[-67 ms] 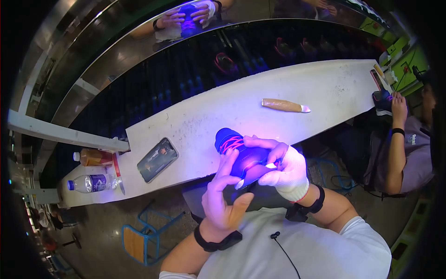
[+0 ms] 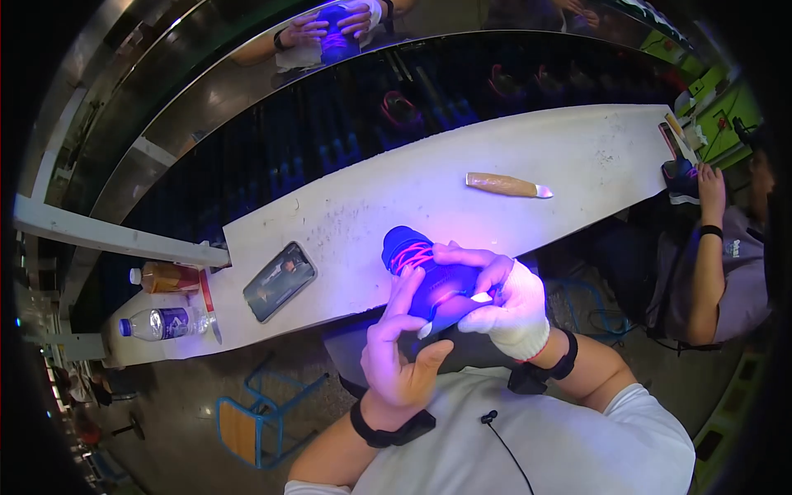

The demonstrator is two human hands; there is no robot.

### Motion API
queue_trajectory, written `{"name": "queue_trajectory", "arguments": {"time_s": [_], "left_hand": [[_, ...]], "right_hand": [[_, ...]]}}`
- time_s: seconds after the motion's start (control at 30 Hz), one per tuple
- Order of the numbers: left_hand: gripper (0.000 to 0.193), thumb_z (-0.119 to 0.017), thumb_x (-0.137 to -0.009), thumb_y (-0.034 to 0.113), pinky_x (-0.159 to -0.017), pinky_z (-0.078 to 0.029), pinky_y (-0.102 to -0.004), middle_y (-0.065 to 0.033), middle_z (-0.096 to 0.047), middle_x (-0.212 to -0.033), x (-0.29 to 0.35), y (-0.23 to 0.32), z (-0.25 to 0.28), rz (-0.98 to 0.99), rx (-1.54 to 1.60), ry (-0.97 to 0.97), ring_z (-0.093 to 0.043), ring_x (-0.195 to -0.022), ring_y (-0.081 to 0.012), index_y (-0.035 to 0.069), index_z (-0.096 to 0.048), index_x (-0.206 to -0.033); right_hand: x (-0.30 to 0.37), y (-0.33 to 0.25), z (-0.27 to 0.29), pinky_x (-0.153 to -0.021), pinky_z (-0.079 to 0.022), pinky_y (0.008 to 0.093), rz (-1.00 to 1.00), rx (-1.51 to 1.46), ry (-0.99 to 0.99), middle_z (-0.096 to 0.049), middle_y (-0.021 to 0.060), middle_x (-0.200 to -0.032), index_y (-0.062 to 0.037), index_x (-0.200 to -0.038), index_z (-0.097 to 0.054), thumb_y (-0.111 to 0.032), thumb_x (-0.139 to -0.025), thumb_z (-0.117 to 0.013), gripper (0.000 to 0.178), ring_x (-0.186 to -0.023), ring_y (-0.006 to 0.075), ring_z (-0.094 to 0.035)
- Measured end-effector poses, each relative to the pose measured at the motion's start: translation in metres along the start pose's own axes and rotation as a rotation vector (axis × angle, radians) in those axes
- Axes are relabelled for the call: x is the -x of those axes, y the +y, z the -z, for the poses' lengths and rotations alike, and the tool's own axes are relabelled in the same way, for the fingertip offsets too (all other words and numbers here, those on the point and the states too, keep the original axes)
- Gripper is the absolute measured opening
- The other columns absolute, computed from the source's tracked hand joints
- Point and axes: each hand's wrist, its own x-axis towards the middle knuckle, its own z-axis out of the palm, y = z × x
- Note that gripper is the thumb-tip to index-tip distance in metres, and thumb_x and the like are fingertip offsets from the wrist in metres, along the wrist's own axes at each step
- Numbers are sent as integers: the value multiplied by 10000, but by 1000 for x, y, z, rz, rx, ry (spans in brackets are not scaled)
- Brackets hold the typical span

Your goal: The recorder is inspecting and cleaning shoes on a production line, using a specialized light to check for defects and a tool to remove excess glue or debris.

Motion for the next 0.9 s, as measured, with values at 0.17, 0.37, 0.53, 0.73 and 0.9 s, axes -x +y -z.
{"name": "queue_trajectory", "arguments": {"time_s": [0.17, 0.37, 0.53, 0.73, 0.9], "left_hand": [[420, -821, -980, 188, -1272, -279, -617, -417, -511, -1536, 18, -2, -10, 67, 58, 109, -424, -1528, -530, 50, -456, -1137], [435, -825, -978, 191, -1284, -244, -630, -419, -576, -1462, 26, -9, -1, 36, 53, 57, -434, -1518, -541, 63, -432, -1115], [450, -839, -960, 154, -1295, -225, -626, -400, -610, -1430, 19, 2, 4, 73, 103, 65, -456, -1508, -525, 64, -447, -1162], [342, -700, -1058, 270, -1215, -364, -571, -255, -676, -1358, -15, 31, 26, 152, -160, -149, -567, -1372, -414, 35, -564, -1267], [401, -495, -1146, 390, -1180, -382, -541, -220, -696, -1340, -21, 31, 27, 186, -211, -105, -560, -1323, -398, 27, -647, -1224]], "right_hand": [[2, 1, 1, -1239, -380, 613, 110, 161, -63, -699, 280, -1371, -70, -957, -572, -138, -829, -942, 397, -1366, 447, -637], [7, 1, 3, -1228, -400, 600, 124, 164, -86, -703, 286, -1365, -75, -978, -552, -148, -798, -964, 456, -1355, 435, -651], [8, -11, 5, -1193, -459, 564, 25, 332, -156, -707, 260, -1373, -110, -926, -595, -219, -806, -961, 400, -1360, 417, -654], [-4, -19, 10, -988, -623, 467, 110, 647, -290, -759, 171, -1246, -103, -828, -657, -226, -723, -1000, 379, -1210, 396, -742], [-17, 17, -1, -780, -620, 430, 425, 663, -117, -722, 190, -1260, -90, -808, -621, -366, -682, -992, 480, -1008, 359, -758]]}}
